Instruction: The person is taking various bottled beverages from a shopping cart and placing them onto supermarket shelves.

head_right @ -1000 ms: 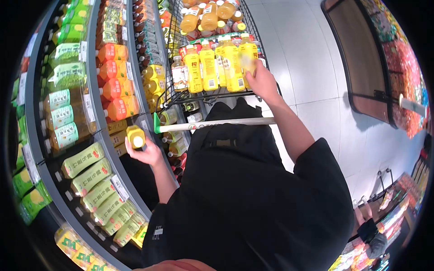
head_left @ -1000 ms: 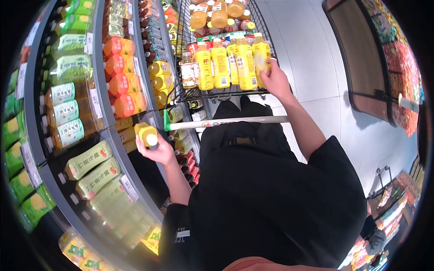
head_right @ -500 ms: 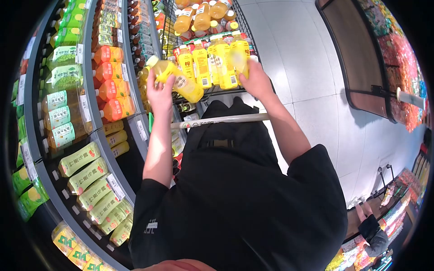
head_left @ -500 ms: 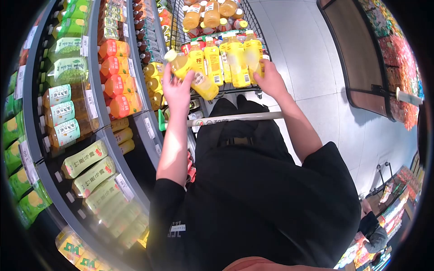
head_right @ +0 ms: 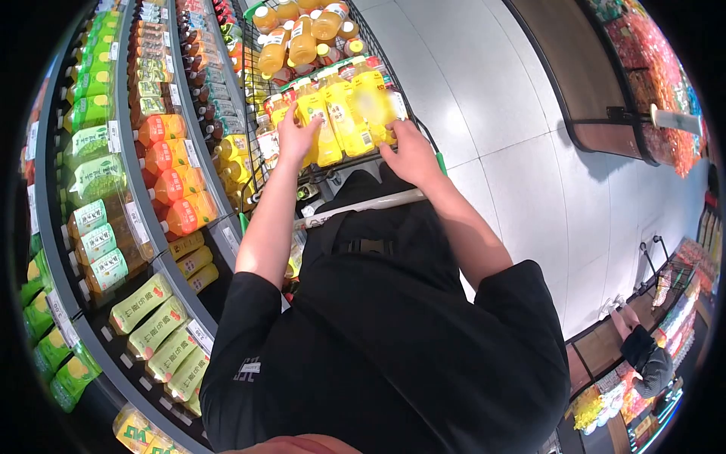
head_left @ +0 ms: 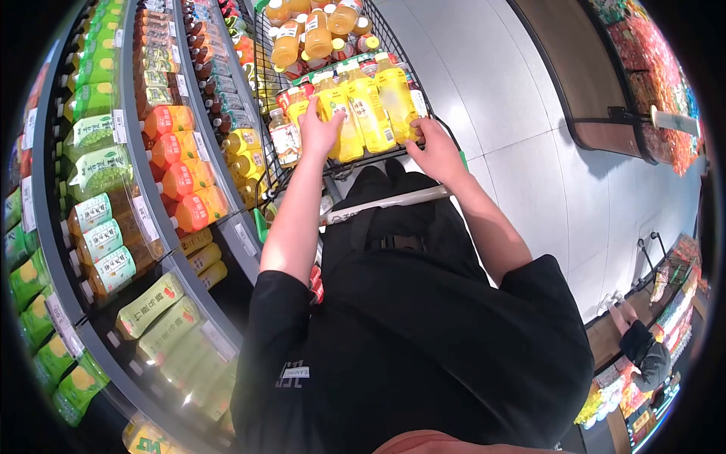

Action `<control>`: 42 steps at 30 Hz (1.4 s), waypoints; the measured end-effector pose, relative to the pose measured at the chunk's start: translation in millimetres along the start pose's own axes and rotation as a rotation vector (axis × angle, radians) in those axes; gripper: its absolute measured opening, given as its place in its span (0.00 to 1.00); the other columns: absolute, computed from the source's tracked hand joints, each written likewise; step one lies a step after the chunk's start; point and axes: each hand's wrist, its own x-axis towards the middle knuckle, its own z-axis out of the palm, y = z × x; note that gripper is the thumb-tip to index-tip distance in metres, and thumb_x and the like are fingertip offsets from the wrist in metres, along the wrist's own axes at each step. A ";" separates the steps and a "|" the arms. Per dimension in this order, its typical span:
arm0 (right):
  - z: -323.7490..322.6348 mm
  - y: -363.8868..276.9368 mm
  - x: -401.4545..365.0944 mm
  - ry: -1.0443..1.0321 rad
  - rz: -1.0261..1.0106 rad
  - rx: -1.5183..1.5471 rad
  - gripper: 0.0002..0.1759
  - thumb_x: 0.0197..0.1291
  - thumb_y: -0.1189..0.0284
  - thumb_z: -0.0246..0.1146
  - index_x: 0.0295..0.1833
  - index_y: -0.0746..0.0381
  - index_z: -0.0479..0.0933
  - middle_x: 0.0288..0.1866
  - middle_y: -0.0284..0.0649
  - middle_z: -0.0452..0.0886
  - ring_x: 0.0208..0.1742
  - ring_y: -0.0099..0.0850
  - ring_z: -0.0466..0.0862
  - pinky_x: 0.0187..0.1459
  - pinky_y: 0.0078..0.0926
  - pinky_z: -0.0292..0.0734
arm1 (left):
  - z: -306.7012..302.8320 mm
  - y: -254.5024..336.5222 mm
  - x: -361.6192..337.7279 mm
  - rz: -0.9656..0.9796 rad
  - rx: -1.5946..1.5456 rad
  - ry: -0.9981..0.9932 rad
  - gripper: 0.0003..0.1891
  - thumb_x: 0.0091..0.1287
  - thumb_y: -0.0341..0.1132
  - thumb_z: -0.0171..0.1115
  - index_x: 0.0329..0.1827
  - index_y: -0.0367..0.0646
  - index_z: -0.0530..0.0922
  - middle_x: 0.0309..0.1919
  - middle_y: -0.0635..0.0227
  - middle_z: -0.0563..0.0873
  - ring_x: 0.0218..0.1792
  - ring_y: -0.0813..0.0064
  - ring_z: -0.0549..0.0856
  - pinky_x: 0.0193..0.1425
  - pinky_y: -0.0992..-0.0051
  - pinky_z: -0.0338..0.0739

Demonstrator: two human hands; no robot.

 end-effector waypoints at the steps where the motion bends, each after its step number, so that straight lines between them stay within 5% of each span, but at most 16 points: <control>1: -2.1 -2.0 2.0 -0.001 0.017 -0.001 0.25 0.63 0.67 0.70 0.62 0.67 0.76 0.55 0.53 0.82 0.54 0.49 0.86 0.56 0.42 0.82 | 2.7 -9.3 -6.1 0.037 0.034 0.005 0.42 0.61 0.40 0.79 0.76 0.33 0.69 0.53 0.53 0.82 0.51 0.66 0.84 0.58 0.67 0.81; 6: -0.1 3.9 20.0 0.075 0.066 -0.024 0.23 0.66 0.69 0.69 0.63 0.67 0.76 0.52 0.48 0.81 0.47 0.39 0.85 0.53 0.34 0.83 | -6.6 -25.9 -72.7 0.130 0.096 -0.014 0.32 0.68 0.35 0.73 0.74 0.37 0.73 0.54 0.58 0.87 0.49 0.74 0.86 0.55 0.72 0.82; 9: 6.7 4.2 36.4 0.080 0.147 -0.180 0.31 0.66 0.61 0.69 0.67 0.68 0.72 0.58 0.53 0.81 0.56 0.46 0.86 0.57 0.42 0.82 | -16.9 -29.6 -87.5 -0.085 -0.082 -0.120 0.24 0.72 0.34 0.68 0.69 0.37 0.78 0.48 0.61 0.89 0.43 0.77 0.87 0.52 0.75 0.82; 15: 22.5 -2.1 77.6 0.000 0.177 -0.348 0.39 0.59 0.54 0.73 0.67 0.68 0.70 0.58 0.57 0.81 0.58 0.55 0.84 0.57 0.50 0.82 | -22.6 -24.3 -87.5 -0.074 -0.103 -0.091 0.20 0.72 0.32 0.67 0.66 0.37 0.81 0.41 0.64 0.88 0.37 0.78 0.85 0.47 0.75 0.82; 22: 8.3 3.9 97.1 -0.122 0.288 -0.057 0.40 0.54 0.52 0.77 0.62 0.70 0.73 0.57 0.54 0.83 0.59 0.48 0.86 0.59 0.44 0.81 | -21.2 -24.2 -91.2 0.114 0.002 0.083 0.19 0.69 0.32 0.68 0.62 0.38 0.83 0.47 0.60 0.86 0.48 0.69 0.85 0.58 0.70 0.79; 25: -4.2 -10.8 81.9 -0.084 0.194 0.199 0.36 0.59 0.60 0.77 0.65 0.68 0.72 0.53 0.46 0.85 0.53 0.35 0.87 0.56 0.34 0.81 | -24.8 3.7 -99.1 0.267 0.116 0.229 0.18 0.69 0.33 0.70 0.60 0.40 0.84 0.53 0.59 0.85 0.56 0.63 0.84 0.65 0.67 0.76; 27: -18.7 -31.4 72.0 -0.129 0.103 0.338 0.33 0.62 0.67 0.77 0.67 0.67 0.71 0.51 0.39 0.84 0.49 0.24 0.84 0.53 0.24 0.80 | -28.4 32.4 -105.7 0.202 -0.163 0.081 0.19 0.70 0.33 0.70 0.62 0.39 0.83 0.56 0.60 0.85 0.58 0.65 0.84 0.66 0.68 0.76; 29: -29.2 -57.5 62.6 -0.241 0.042 0.469 0.32 0.62 0.67 0.77 0.66 0.66 0.72 0.52 0.39 0.84 0.49 0.24 0.83 0.53 0.24 0.80 | -27.5 62.9 -110.9 0.052 -0.643 -0.157 0.24 0.72 0.34 0.72 0.68 0.36 0.78 0.61 0.61 0.85 0.62 0.70 0.82 0.69 0.68 0.76; 32: -35.9 -88.7 50.3 -0.403 -0.092 0.452 0.31 0.64 0.71 0.76 0.69 0.65 0.73 0.51 0.37 0.83 0.47 0.23 0.82 0.53 0.23 0.80 | -35.7 92.3 -119.5 0.046 -0.939 -0.428 0.29 0.72 0.33 0.73 0.73 0.34 0.73 0.62 0.61 0.84 0.62 0.72 0.83 0.71 0.68 0.76; 34: -27.9 -90.9 51.3 -0.526 -0.098 0.641 0.28 0.66 0.70 0.74 0.68 0.66 0.76 0.49 0.37 0.84 0.45 0.24 0.82 0.52 0.25 0.80 | -47.3 92.9 -122.4 0.059 -0.820 -0.465 0.31 0.69 0.29 0.75 0.73 0.34 0.72 0.63 0.62 0.84 0.64 0.71 0.83 0.72 0.66 0.76; 38: -5.9 -83.9 94.4 -0.212 0.079 0.500 0.21 0.70 0.66 0.70 0.60 0.70 0.80 0.47 0.42 0.85 0.46 0.27 0.84 0.52 0.27 0.81 | -55.7 73.0 -135.6 -0.025 -0.864 -0.280 0.29 0.65 0.27 0.77 0.67 0.33 0.75 0.61 0.60 0.86 0.62 0.70 0.85 0.70 0.65 0.80; 42: 74.0 22.1 135.0 0.005 -0.059 -0.246 0.37 0.56 0.54 0.77 0.61 0.72 0.78 0.50 0.53 0.86 0.50 0.47 0.88 0.58 0.42 0.82 | -72.0 53.9 -169.5 -0.037 -0.792 -0.075 0.27 0.64 0.25 0.78 0.65 0.34 0.76 0.57 0.60 0.88 0.59 0.70 0.88 0.67 0.66 0.83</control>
